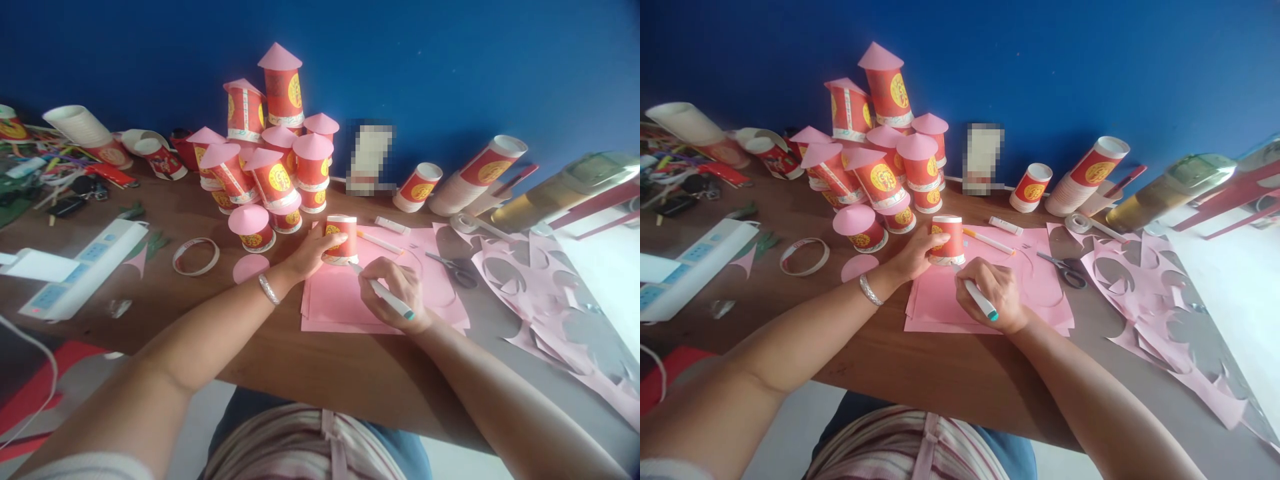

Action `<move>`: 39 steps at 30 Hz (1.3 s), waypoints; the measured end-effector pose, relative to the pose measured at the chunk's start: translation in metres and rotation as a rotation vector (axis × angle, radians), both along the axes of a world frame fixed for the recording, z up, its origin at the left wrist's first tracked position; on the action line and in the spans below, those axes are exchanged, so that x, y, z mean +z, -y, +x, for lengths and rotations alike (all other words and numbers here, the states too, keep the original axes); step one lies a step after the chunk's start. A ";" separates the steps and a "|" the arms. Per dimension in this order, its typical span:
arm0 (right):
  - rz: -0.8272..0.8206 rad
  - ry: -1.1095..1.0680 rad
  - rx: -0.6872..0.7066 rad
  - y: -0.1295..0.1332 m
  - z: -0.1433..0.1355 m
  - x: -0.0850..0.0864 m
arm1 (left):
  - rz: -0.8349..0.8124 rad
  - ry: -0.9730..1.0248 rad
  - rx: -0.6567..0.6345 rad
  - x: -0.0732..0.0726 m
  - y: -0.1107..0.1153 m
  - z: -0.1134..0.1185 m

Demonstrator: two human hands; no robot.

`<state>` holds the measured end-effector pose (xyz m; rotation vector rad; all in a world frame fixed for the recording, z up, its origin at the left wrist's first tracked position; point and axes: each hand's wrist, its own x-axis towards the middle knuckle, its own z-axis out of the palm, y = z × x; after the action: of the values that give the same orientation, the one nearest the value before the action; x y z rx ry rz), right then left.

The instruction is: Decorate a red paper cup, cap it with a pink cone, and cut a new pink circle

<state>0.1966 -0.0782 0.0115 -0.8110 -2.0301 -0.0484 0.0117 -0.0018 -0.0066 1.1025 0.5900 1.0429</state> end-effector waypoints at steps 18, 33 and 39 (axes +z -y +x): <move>0.048 0.037 0.025 0.002 -0.005 0.002 | 0.041 -0.046 0.045 -0.004 -0.003 -0.001; 0.037 0.030 0.025 0.000 -0.001 -0.001 | 0.038 -0.019 0.069 0.000 -0.001 0.001; 0.040 0.035 0.015 0.000 -0.001 0.000 | 0.038 -0.019 0.094 -0.003 -0.003 0.001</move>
<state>0.1956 -0.0782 0.0116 -0.7747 -2.0616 -0.0945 0.0124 0.0014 -0.0094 1.1276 0.6441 1.1296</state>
